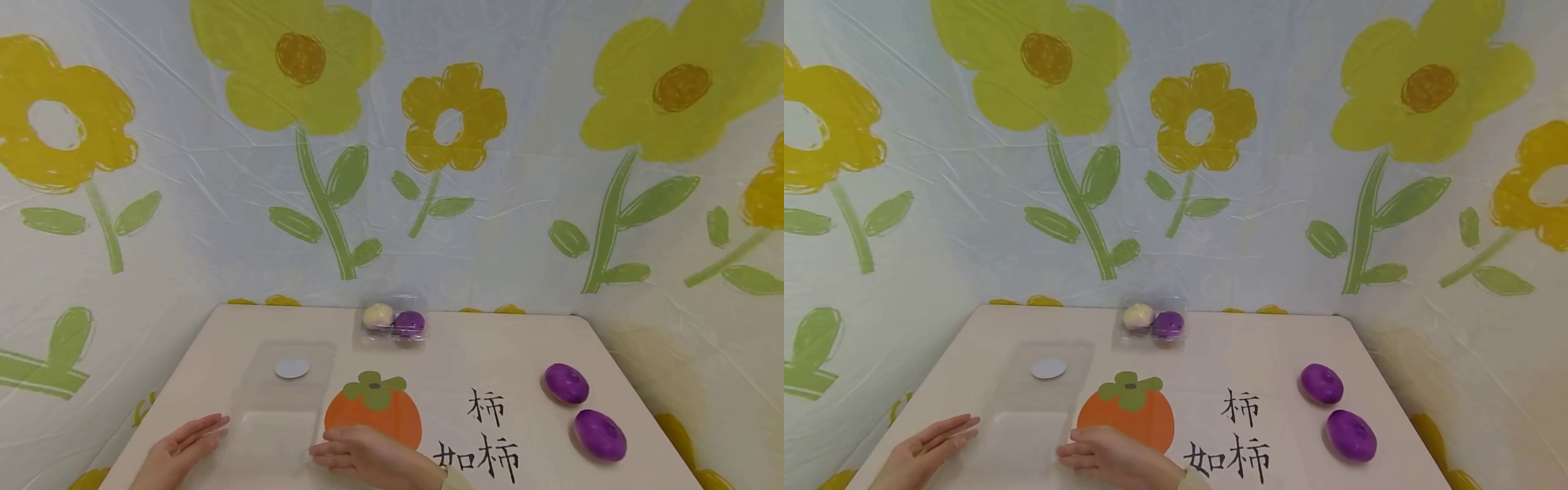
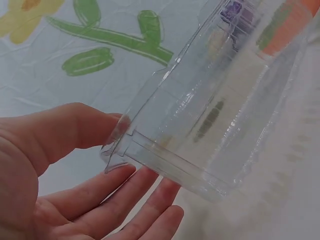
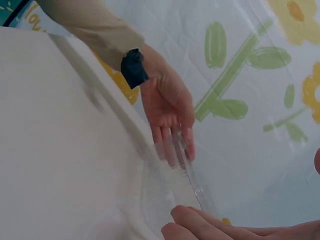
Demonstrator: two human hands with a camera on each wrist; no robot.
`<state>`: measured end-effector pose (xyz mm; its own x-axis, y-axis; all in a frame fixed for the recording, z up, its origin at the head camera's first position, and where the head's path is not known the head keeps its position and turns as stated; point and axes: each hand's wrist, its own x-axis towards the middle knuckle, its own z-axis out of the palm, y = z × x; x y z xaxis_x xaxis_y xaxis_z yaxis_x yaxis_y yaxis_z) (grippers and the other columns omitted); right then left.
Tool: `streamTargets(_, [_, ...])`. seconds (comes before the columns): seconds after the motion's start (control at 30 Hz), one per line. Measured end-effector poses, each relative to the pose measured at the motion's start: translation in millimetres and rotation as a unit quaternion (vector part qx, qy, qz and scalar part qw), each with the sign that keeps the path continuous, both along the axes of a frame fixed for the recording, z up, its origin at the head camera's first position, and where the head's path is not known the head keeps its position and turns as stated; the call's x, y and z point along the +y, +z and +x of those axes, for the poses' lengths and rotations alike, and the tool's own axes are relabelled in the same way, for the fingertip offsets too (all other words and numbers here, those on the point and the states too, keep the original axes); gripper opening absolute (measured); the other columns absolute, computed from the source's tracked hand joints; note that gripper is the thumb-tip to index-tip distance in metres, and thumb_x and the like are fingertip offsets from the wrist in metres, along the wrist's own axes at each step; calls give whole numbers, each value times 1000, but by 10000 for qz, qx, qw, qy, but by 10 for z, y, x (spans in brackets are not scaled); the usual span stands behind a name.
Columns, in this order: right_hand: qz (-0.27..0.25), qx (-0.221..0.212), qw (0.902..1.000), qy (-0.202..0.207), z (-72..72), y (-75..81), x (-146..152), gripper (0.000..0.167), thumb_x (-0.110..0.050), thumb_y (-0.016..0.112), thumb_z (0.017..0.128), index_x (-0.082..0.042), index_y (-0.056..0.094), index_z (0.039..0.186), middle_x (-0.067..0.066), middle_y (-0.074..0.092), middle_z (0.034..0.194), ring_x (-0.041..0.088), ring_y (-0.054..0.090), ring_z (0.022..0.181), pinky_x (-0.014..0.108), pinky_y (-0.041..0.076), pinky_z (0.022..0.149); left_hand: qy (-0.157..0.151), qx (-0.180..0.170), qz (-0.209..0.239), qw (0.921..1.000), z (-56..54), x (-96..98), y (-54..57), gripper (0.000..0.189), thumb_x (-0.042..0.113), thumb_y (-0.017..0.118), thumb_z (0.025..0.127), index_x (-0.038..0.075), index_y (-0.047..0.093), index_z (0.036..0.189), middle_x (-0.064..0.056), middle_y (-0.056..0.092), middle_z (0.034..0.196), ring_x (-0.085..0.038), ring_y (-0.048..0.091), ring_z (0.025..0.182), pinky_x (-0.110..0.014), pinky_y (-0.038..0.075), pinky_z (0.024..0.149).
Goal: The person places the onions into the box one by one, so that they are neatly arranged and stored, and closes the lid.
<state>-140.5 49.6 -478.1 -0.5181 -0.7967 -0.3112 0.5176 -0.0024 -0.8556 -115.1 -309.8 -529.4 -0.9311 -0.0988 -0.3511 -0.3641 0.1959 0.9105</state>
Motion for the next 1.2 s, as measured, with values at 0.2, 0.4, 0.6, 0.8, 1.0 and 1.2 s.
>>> streamTargets(0.2, [173, 52, 9998, -124, 49, -128, 133, 48, -33, 45, 105, 5, 51, 134, 22, 60, 133, 32, 56, 125, 46, 39, 110, -194, 262, 618, 9976, 67, 80, -94, 62, 17, 71, 92, -10, 45, 142, -8, 67, 127, -1, 66, 103, -19, 53, 84])
streamTargets(0.4, [367, 766, 9958, -338, 59, -275, 234, 47, -33, 45, 104, 7, 60, 125, 18, 67, 119, 29, 64, 112, 42, 50, 99, -582, -16, 660, 9961, 110, 191, -139, 70, 24, 73, 91, -9, 42, 144, -12, 62, 134, -1, 65, 104, -23, 54, 86])
streamTargets(0.6, [382, 1707, 9838, -386, 47, -380, 388, 42, -25, 49, 105, 12, 63, 118, 23, 69, 110, 23, 68, 99, 34, 55, 89, -957, -20, 795, 9922, 135, 322, -167, 69, 24, 68, 95, -10, 37, 147, -16, 59, 137, -1, 63, 105, -25, 54, 86])
streamTargets(0.8, [739, 2312, 9652, -975, 48, -435, 546, 26, -13, 62, 96, 7, 67, 113, 16, 71, 103, 11, 65, 87, 22, 54, 75, -1145, 264, 1084, 9871, 152, 557, -192, 73, 15, 71, 92, -14, 32, 146, -24, 54, 139, -7, 63, 110, -26, 54, 89])
streamTargets(1.0, [982, 2455, 9536, -1441, 25, -538, 715, 20, -10, 65, 93, 6, 67, 105, 12, 71, 92, 12, 65, 80, 23, 54, 70, -1201, 154, 746, 9898, 148, 838, -171, 82, 22, 79, 87, -12, 34, 146, -26, 52, 140, -29, 59, 119, -34, 54, 93])
streamTargets(1.2, [1152, 2380, 9509, -1611, 26, -555, 911, 18, -9, 66, 92, 7, 66, 101, 7, 70, 89, 10, 62, 77, 21, 53, 69, -1463, 437, 838, 9847, 123, 1020, -192, 80, 20, 79, 86, -11, 36, 146, -28, 48, 143, -33, 54, 122, -30, 52, 94])
